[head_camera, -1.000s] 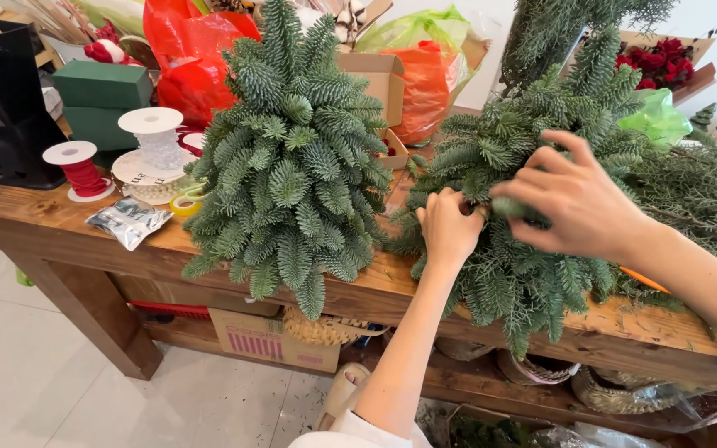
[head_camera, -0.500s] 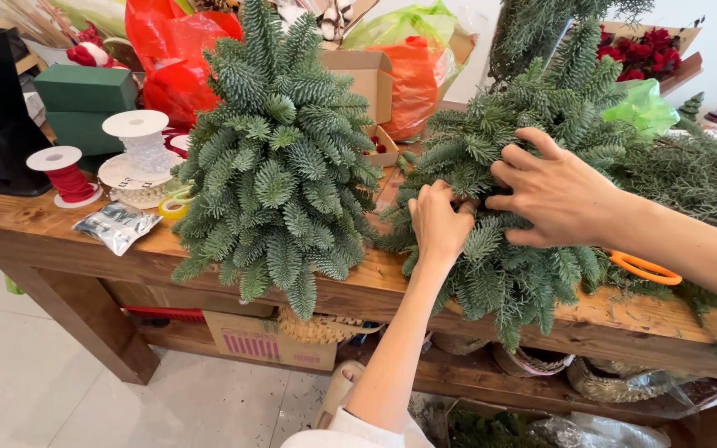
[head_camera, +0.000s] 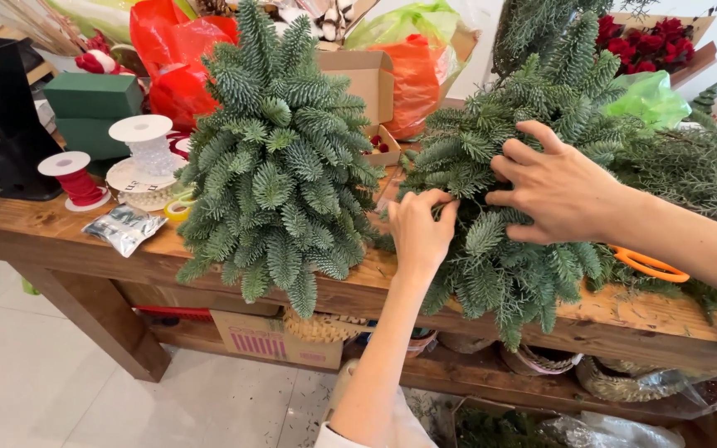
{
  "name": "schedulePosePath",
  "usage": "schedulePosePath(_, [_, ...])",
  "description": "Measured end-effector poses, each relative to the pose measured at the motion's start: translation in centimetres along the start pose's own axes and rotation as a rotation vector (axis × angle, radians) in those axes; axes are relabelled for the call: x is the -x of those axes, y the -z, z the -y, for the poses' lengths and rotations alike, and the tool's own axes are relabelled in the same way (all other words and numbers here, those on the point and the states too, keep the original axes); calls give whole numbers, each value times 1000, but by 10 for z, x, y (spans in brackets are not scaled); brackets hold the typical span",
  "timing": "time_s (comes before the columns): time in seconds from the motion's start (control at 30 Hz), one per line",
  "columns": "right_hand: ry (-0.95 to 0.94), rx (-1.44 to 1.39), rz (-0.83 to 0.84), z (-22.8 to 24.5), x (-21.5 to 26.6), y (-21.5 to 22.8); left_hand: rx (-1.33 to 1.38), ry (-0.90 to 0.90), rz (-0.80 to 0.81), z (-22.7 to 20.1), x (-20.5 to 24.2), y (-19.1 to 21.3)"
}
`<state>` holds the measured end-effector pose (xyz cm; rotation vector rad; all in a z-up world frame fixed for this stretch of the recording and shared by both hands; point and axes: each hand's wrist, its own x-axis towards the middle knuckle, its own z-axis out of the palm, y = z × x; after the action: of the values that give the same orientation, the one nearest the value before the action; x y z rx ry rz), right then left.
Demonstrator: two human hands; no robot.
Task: The person uses orange-handled scissors to trim branches from a large evergreen plant and arranges the cut pieces into two smaller potted evergreen trees on a wooden table. The person repeatedly cuts, places, and adjusts the branches to shape the trees.
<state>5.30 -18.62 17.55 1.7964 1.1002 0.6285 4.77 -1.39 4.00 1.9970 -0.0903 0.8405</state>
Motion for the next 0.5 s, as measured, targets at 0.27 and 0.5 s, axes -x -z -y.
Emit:
schedulePosePath(0.27, [-7,-12,-21,2,4,-4,-254,-225,-149,10,9,-20])
schedulePosePath(0.5, [-11,-24,-45,2,5,-3,-138,-317,-323,6,8,-31])
